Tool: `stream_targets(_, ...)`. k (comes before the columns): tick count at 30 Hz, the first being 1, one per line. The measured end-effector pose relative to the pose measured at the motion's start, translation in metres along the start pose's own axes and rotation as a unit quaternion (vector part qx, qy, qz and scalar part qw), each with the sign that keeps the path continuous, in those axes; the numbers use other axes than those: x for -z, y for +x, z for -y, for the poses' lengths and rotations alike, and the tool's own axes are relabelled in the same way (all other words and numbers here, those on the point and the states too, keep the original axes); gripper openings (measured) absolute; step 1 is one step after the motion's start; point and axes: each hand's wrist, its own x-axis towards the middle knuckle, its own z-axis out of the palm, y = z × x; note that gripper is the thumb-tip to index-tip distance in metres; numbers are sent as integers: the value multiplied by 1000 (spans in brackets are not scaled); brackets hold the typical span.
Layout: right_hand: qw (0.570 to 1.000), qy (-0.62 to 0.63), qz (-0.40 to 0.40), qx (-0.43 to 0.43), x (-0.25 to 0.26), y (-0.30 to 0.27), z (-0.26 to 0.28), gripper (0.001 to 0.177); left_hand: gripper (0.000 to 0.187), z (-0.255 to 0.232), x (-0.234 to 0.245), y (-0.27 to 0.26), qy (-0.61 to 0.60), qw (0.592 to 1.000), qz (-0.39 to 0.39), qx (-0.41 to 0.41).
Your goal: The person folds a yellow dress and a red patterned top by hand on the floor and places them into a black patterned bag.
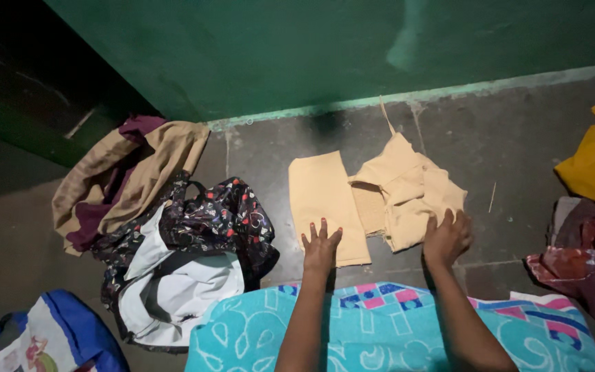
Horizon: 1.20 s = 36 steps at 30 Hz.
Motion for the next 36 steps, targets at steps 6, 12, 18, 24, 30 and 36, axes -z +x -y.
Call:
stream_targets(6, 986, 168, -14, -11, 19, 17, 45, 26, 48, 2, -15, 5, 37, 998, -39, -19)
stream_targets(12, 965, 251, 76, 4, -8, 44, 58, 37, 28, -27, 8, 15, 74, 996, 43, 33)
stream_targets(18, 962, 243, 35, -118, -17, 58, 60, 34, 20, -31, 21, 22, 29, 997, 56, 40)
stream_targets(24, 983, 147, -60, -91, 27, 62, 122, 53, 25, -29, 3, 29, 57, 998, 12, 21)
stream_targets(30, 959, 171, -22, -224, 27, 68, 129, 13, 24, -24, -9, 29, 73, 997, 8, 2)
stream_targets(36, 829, 533, 138, 97, 10, 97, 178, 36, 20, -27, -4, 32, 55, 998, 26, 12)
